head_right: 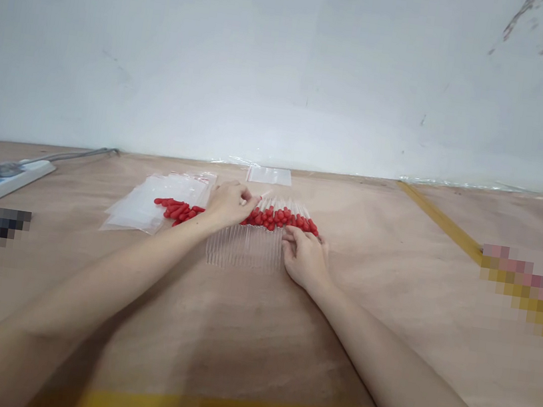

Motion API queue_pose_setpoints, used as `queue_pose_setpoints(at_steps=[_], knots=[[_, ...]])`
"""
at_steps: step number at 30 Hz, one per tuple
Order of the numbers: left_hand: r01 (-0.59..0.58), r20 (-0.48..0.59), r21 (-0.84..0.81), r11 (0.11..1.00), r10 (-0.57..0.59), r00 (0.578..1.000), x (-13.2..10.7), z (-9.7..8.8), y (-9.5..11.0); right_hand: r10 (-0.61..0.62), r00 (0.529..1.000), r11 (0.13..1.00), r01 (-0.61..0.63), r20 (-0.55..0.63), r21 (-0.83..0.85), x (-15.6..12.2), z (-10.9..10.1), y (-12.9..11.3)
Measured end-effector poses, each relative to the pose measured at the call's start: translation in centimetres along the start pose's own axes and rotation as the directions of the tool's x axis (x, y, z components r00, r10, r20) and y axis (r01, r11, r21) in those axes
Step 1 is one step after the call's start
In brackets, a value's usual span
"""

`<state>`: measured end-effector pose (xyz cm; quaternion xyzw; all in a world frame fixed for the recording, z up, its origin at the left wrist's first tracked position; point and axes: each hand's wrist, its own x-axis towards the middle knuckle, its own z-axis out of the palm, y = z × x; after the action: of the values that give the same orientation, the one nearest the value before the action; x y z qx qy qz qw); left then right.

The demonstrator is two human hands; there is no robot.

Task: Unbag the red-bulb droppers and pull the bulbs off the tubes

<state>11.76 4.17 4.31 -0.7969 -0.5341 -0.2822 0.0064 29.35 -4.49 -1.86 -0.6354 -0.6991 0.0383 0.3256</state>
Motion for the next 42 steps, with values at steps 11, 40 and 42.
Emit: queue_pose_setpoints(at_steps=[11,40,42], knots=[[-0.397,-0.259,0.085,0.914,0.406,0.877,-8.9,-3.7,-7.1,0.035,0.999,0.999,-0.035,-0.005,-0.005,0.3,0.2,0.4],[-0.548,-0.134,0.036,0.836,0.547,0.826,-10.1,-3.1,-4.6,-0.654,0.754,0.74,0.621,-0.062,-0.26,-1.1,0.4,-4.6],[-0.568,-0.087,0.031,0.823,0.568,0.818,-10.1,-2.8,-4.2,-0.659,0.749,0.738,0.626,-0.07,-0.252,-1.2,0.6,-4.8]])
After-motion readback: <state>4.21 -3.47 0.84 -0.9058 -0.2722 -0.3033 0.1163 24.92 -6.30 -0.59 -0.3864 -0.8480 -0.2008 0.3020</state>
